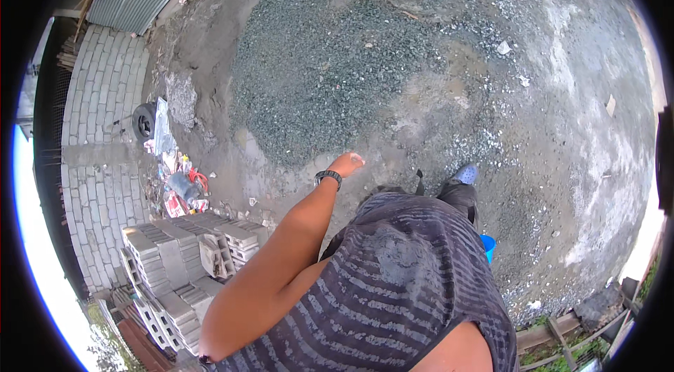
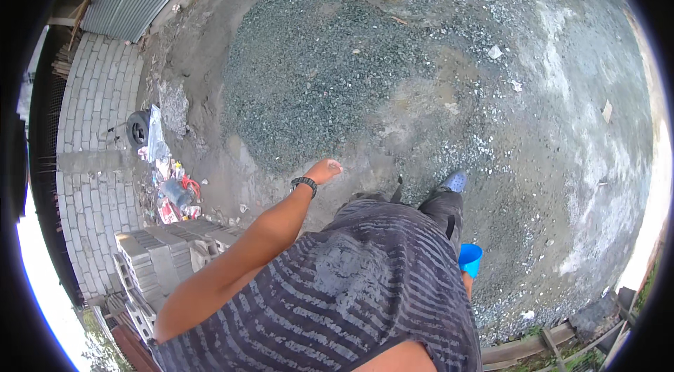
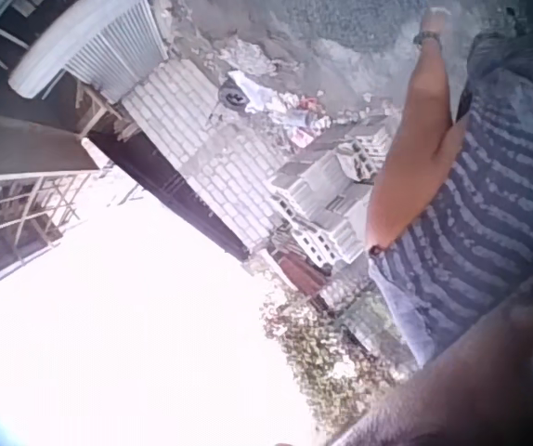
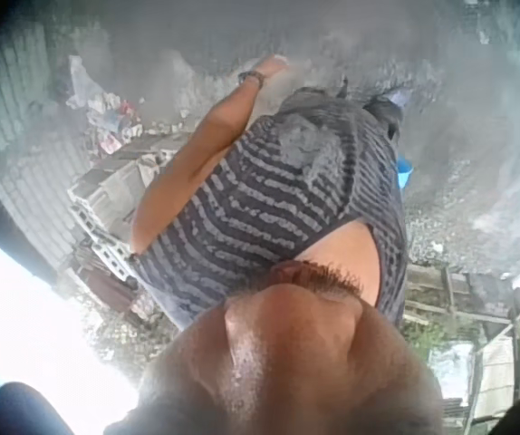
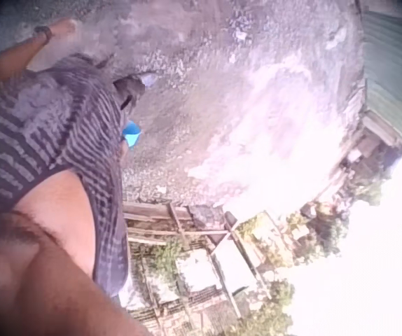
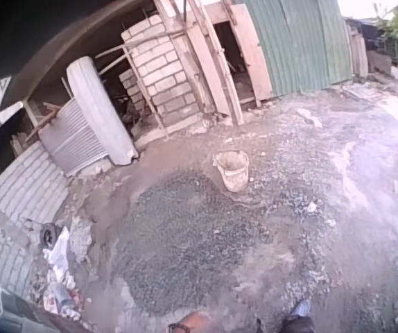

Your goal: The person pours water from a blue scoop onto a pile of gravel and sand on the ground.

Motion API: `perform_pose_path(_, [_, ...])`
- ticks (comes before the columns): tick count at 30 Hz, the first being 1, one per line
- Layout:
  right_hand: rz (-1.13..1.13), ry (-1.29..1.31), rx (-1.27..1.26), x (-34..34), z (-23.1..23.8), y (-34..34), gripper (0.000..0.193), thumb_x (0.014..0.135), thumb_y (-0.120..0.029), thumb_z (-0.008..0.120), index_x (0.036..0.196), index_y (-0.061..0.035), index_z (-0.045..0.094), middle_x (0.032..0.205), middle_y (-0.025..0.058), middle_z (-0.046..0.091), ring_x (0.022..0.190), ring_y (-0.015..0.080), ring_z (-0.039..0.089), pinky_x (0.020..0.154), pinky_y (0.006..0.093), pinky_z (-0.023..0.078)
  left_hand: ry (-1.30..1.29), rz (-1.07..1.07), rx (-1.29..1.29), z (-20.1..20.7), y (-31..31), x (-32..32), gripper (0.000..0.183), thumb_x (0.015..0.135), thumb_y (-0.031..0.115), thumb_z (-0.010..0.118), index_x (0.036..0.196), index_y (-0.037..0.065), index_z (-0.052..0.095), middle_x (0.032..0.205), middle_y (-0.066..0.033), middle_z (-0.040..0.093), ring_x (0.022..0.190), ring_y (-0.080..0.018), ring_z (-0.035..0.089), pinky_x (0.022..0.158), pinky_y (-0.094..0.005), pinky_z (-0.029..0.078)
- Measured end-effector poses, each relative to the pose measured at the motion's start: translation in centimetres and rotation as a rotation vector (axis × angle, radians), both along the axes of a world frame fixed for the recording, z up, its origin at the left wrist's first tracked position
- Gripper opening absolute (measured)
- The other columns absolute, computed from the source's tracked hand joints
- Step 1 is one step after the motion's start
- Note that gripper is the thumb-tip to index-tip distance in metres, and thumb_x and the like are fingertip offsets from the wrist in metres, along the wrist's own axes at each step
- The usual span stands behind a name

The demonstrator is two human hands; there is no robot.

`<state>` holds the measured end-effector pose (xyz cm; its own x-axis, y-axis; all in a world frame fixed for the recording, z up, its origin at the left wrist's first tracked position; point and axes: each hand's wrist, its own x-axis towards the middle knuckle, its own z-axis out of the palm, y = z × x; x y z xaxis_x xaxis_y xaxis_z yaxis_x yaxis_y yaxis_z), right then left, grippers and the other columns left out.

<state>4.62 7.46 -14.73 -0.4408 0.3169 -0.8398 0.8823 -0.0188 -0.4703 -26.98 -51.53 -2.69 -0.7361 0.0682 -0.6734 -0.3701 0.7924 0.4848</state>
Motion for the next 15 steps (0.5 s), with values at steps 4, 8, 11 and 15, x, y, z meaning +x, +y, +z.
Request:
perform_pose_path(4, [-0.162,-0.099,-0.045,-9.0,4.5,12.8,0.007,0.078,-0.013,0.055,0.081,-0.008,0.059,0.064,0.0024,0.05,0.053,0.0135,0.049,0.044,0.03,0.036,-0.062,0.376,0.027,1.2,1.3,0.9,0.051,0.084,0.046,0.067,0.117,0.007,0.067,0.111,-0.0159,0.07,0.105,-0.0288,0.065,0.092,-0.0374,0.047])
perform_pose_path(8, [-0.264,-0.069,0.074,-26.6,14.9,20.2,0.007,0.083,-0.019,0.056,0.08,-0.0128,0.056,0.069,-0.0006,0.053,0.052,0.0098,0.045,0.044,0.0259,0.033,-0.009,0.537,0.103,3.0,6.5,1.3,0.051,0.085,0.047,0.066,0.118,0.007,0.066,0.114,-0.0152,0.069,0.107,-0.0287,0.065,0.094,-0.0375,0.047])
perform_pose_path(11, [-0.269,0.033,0.186,-36.1,17.0,24.7,0.012,0.087,-0.025,0.057,0.087,-0.0135,0.055,0.076,-0.0021,0.054,0.053,0.0075,0.044,0.044,0.0235,0.031,0.039,0.536,0.192,3.6,12.0,0.4,0.048,0.088,0.042,0.066,0.121,0.006,0.063,0.109,-0.0131,0.069,0.093,-0.0218,0.067,0.083,-0.034,0.051])
perform_pose_path(15, [-0.223,0.17,0.179,-46.2,18.5,24.4,0.012,0.088,-0.025,0.057,0.088,-0.0138,0.055,0.074,-0.0022,0.053,0.054,0.0071,0.044,0.043,0.0232,0.031,0.001,0.437,0.103,4.3,15.8,0.4,0.053,0.086,0.048,0.066,0.121,0.008,0.064,0.12,-0.0154,0.066,0.114,-0.0294,0.062,0.096,-0.0377,0.046])
